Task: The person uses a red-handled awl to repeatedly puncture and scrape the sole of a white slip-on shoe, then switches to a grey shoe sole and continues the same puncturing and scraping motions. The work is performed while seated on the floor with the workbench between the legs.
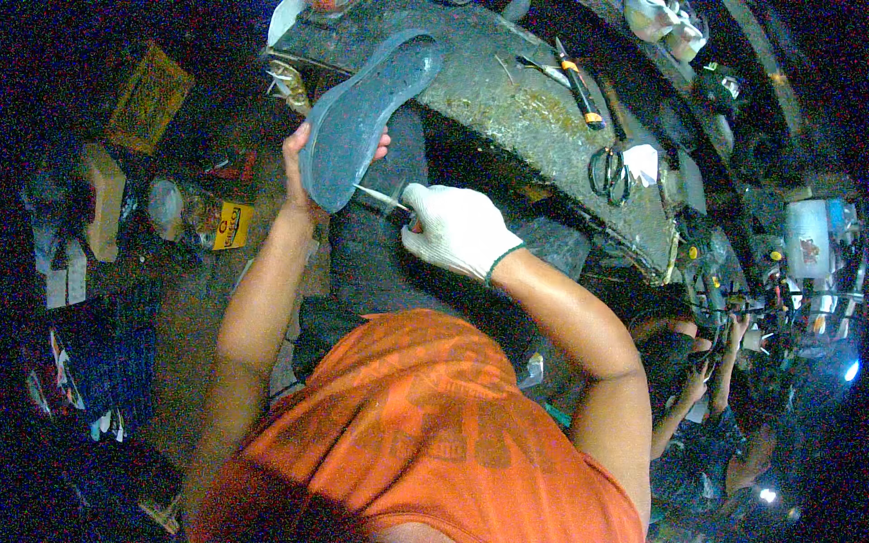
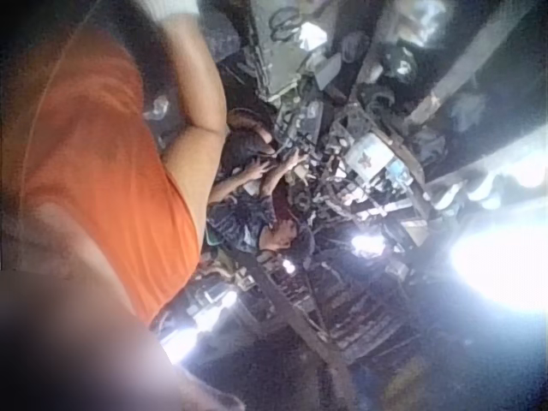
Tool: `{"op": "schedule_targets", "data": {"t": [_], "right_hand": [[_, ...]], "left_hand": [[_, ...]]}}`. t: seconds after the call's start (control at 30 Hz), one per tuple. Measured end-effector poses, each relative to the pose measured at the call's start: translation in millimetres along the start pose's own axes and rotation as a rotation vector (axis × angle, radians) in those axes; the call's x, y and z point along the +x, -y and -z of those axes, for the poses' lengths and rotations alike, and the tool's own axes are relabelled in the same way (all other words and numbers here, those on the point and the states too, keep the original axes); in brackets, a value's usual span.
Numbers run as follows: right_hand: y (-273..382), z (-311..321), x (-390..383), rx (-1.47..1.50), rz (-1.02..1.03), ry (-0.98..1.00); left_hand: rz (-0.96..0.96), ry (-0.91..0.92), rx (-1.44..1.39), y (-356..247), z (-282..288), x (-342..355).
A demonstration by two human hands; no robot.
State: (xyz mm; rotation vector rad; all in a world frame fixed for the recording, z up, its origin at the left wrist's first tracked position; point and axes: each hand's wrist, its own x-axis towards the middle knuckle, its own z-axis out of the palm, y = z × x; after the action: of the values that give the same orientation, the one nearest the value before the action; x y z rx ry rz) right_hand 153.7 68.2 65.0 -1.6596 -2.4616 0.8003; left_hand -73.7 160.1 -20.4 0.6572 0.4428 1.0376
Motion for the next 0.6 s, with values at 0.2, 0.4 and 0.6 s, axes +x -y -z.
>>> {"op": "schedule_targets", "data": {"t": [0.2, 0.4, 0.6], "right_hand": [[-13.6, 27.1, -16.3, 0.445, -0.27, -0.252], [-34.5, 9.6, -12.6, 0.683, -0.32, -0.286], [-41.3, -8.7, -11.2, 0.614, -0.339, -0.254]], "left_hand": [[0.171, -0.007, -0.138, -31.0, -5.9, 1.2], [0.237, 0.01, -0.083, -39.3, -25.5, 27.8], [0.292, -0.064, 0.123, -31.5, -23.4, 49.2]]}}
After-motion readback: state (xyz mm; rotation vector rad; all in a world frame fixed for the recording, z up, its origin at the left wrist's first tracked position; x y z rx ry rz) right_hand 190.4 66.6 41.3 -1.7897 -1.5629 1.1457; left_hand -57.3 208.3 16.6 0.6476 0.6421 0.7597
